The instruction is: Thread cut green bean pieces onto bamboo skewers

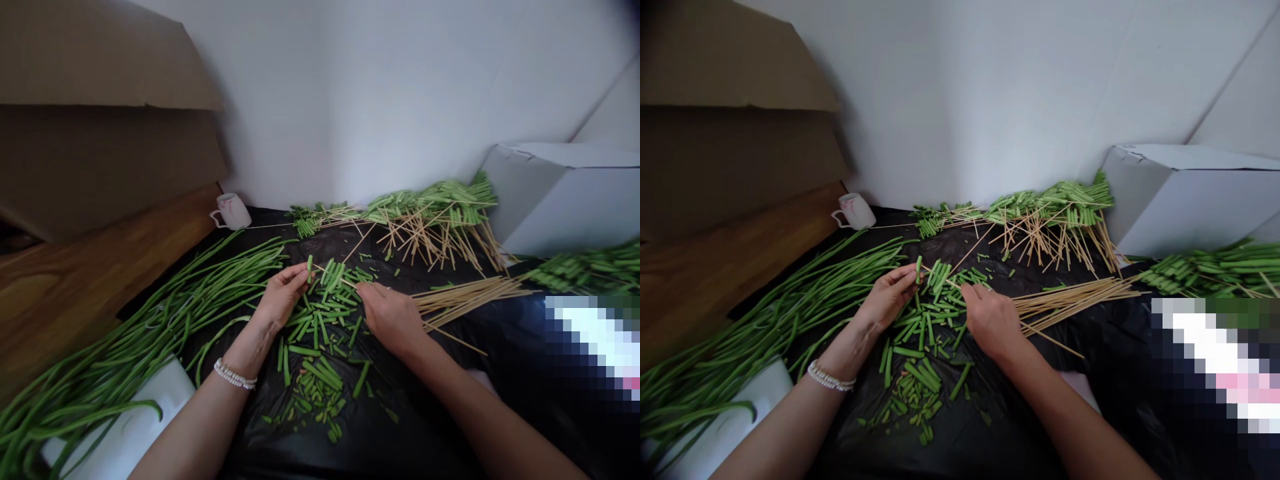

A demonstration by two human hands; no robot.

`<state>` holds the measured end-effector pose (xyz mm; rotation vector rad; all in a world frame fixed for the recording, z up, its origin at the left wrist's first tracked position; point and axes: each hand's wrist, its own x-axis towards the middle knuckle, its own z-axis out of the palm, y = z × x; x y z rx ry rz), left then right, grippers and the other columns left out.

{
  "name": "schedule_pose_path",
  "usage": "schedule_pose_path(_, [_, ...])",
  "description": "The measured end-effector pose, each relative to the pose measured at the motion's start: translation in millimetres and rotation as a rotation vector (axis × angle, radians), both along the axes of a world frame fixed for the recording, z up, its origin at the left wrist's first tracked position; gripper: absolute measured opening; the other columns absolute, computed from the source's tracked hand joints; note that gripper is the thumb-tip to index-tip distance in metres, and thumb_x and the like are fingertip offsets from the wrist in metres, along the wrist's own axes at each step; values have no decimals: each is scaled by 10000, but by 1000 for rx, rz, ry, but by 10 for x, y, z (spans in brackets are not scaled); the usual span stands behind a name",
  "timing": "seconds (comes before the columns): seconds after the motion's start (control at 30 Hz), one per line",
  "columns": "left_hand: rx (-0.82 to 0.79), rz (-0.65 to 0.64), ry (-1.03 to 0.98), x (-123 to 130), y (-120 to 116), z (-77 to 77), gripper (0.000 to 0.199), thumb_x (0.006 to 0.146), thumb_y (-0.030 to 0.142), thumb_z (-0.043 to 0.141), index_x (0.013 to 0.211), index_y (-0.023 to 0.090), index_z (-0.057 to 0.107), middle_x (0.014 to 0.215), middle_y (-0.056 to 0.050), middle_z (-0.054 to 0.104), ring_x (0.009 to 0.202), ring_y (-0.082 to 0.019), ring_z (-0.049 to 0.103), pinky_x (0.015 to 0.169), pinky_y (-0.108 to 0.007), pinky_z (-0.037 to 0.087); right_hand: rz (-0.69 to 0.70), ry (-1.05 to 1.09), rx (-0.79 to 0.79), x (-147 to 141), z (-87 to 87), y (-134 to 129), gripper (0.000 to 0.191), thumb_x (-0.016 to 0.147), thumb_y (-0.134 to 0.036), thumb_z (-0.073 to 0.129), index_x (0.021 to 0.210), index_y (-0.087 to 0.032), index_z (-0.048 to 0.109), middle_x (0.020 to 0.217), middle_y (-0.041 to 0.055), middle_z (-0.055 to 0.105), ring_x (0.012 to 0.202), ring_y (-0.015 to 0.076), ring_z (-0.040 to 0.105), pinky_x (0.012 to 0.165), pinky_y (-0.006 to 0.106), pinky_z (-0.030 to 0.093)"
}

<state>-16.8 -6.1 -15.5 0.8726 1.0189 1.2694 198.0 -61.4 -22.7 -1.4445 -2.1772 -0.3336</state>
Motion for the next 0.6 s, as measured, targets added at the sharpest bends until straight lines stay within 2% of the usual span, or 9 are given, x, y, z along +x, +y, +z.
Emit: schedule_pose_path(0.6, [-5,30,5,4,-10,10,360,553,256,861,885,168,750,816,-38,730,727,-98,622,668,-202,442,-8,-64,-116,-22,28,-27,284,928,-165,390,1056,-211,640,901,16,678,742,129,594,634,241,352])
